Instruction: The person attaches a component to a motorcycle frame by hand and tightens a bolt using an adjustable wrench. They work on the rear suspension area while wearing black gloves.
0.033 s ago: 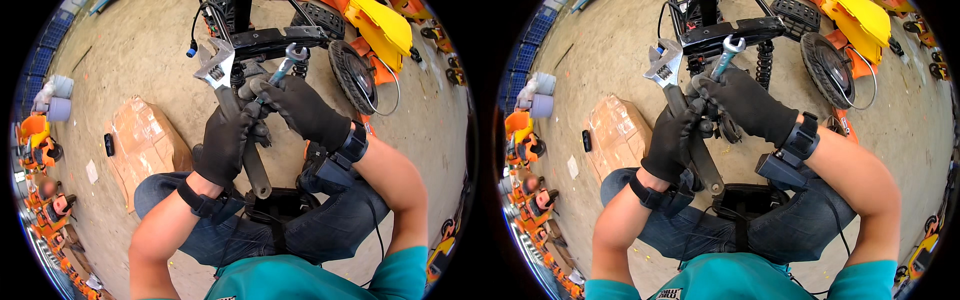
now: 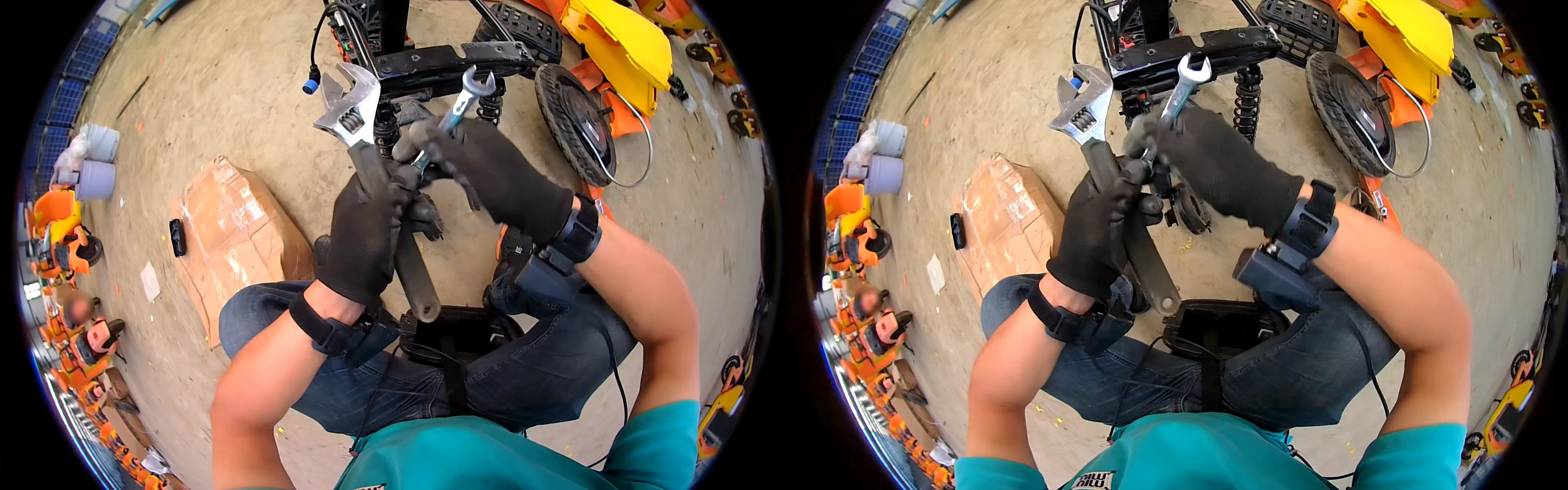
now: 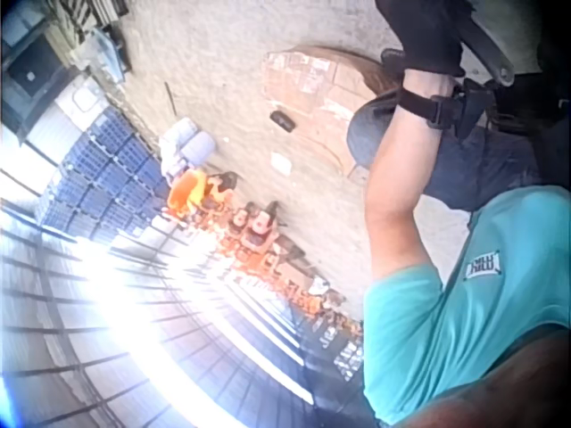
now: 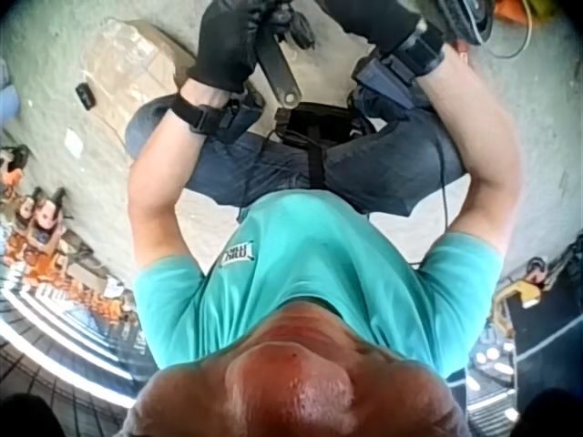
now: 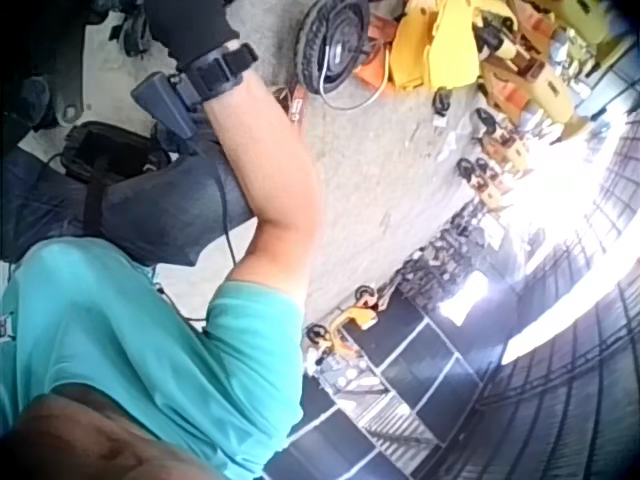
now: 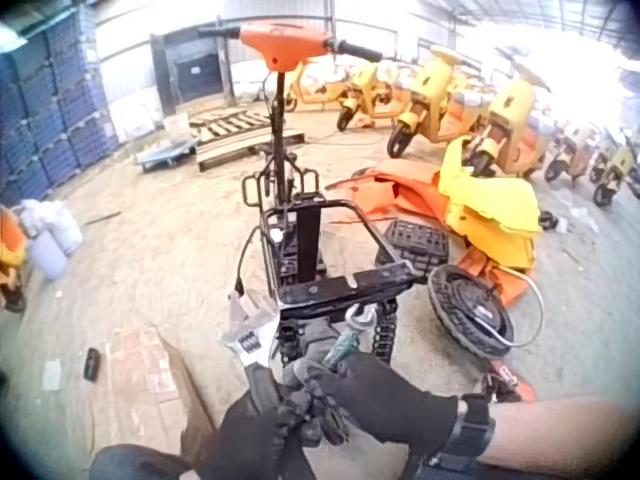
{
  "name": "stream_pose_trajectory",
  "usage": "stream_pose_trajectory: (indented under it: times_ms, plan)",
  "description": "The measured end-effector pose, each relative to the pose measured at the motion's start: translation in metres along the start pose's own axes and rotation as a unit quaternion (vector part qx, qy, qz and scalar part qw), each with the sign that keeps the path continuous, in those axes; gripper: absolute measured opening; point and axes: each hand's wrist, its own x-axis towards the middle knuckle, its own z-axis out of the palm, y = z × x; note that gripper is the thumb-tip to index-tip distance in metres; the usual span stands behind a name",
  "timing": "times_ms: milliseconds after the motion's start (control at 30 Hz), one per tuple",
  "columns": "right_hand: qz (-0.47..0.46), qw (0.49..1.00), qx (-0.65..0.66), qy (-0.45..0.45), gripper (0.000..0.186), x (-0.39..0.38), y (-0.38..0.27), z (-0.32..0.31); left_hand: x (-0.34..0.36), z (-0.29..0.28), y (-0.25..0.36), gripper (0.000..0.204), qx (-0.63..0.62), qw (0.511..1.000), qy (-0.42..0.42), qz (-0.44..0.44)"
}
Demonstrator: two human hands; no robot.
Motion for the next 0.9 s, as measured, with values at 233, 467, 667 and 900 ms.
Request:
stream_pose_trajectory:
  times_ms: [233, 467, 667, 900]
  plan:
    - [-0.033, 0.929, -0.369, -0.023, 0.03, -0.001, 0.014, -0.027, 0.011, -0.026, -0.009, 0.031, -0.012, 0.999, 0.051, -0.002]
    - [-0.007, 0.923, -0.381, -0.062, 0.03, 0.017, 0.029, -0.019, 0.007, -0.021, -0.014, 0.025, -0.054, 0.998, 0.024, 0.005]
    - [0.017, 0.91, -0.413, -0.011, 0.03, 0.036, 0.025, -0.014, 0.004, -0.017, -0.006, 0.021, -0.047, 0.997, 0.052, -0.032]
    - [-0.013, 0.888, -0.459, 0.004, 0.028, 0.037, 0.021, -0.01, 0.0, -0.024, -0.004, 0.024, -0.05, 0.996, 0.055, -0.046]
